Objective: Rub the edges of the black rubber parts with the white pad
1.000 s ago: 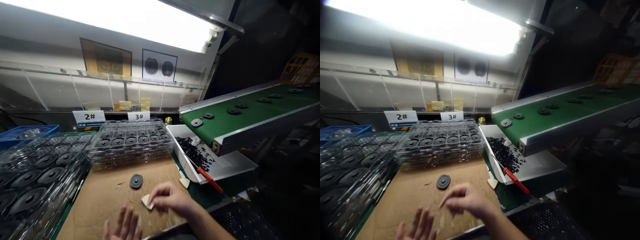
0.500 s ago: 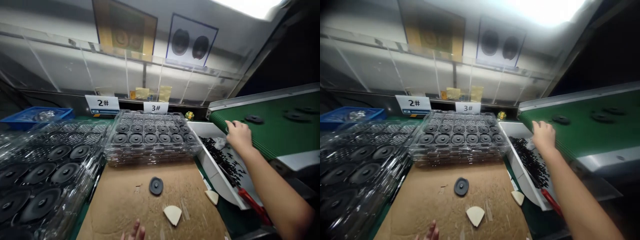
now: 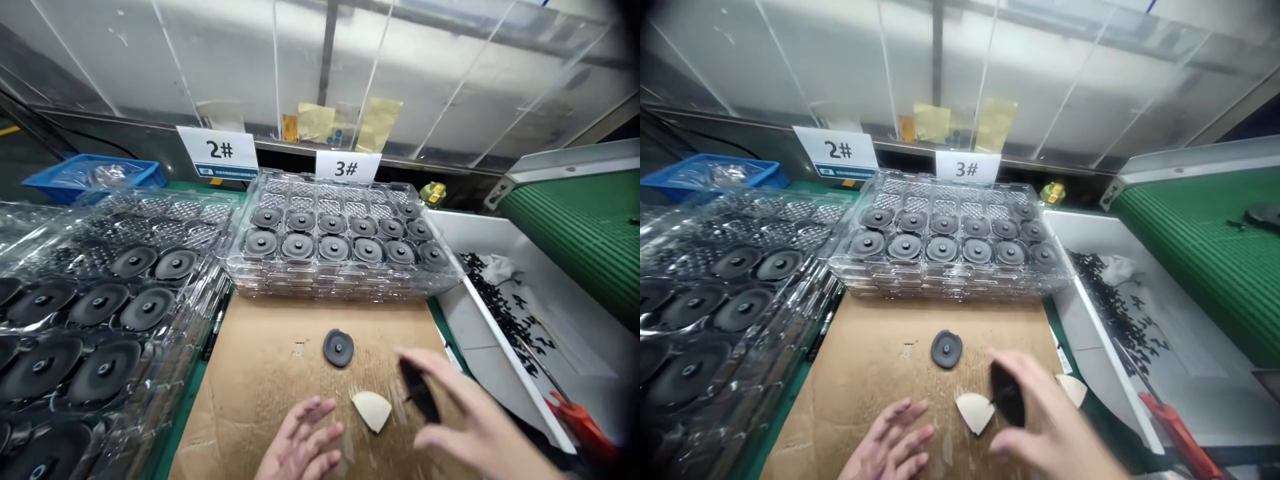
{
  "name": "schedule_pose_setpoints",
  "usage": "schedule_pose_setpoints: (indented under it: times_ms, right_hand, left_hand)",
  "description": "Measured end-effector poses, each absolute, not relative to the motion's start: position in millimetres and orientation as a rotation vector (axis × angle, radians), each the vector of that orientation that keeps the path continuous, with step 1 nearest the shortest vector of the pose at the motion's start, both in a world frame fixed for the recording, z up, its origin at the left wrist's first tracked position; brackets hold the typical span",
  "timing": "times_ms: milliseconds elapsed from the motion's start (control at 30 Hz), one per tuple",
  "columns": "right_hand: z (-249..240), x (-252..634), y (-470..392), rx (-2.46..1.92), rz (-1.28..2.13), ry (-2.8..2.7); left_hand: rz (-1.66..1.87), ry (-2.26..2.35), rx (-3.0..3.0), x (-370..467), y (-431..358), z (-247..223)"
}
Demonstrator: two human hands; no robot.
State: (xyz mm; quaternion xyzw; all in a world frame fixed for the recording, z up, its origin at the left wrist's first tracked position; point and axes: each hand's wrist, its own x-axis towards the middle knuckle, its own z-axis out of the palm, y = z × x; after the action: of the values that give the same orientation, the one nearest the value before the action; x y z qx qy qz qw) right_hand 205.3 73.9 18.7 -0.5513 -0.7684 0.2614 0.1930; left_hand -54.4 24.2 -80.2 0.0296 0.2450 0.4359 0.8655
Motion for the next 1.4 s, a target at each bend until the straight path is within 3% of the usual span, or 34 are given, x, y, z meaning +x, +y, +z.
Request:
schedule_pose_setpoints:
  times_ms: [133, 333, 467, 633, 833, 1233, 1400]
  right_hand:
    - [-23.4, 144.9, 39.1, -1.271, 1.287, -1.928]
    - [-57.6, 133.2, 10.1, -1.299, 1.336, -1.916]
    - [-60.1, 143.0, 3.3, -1.290, 1.134, -2.038]
    - [-76.1, 167.5, 4.0, -1.722, 0.602, -2.047]
    - [-104.6, 175.8, 19.0, -1.710, 0.599, -2.092]
    - [-78.6, 158.6, 13.3, -1.437, 0.875, -2.051]
    - [-28.3, 149.9, 25.5, -1.449, 0.941, -1.889]
  left_hand:
    - [0.914, 0.635, 0.171, -28.3, 15.9, -77.3]
    - [0.972, 0.771, 0.268, -18.5, -1.4, -81.9]
    - [0.971, 0.778, 0.195, -22.4, -7.1, -75.5]
    - [1.069, 0.793, 0.075, -32.1, -9.2, -53.0]
    - [1.136, 0.786, 0.048, -36.5, -8.8, -38.1]
    - [1.170, 0.755, 0.082, -26.0, -3.2, -38.7]
    - [1.179, 0.818, 0.096, -15.5, 3.4, -34.0]
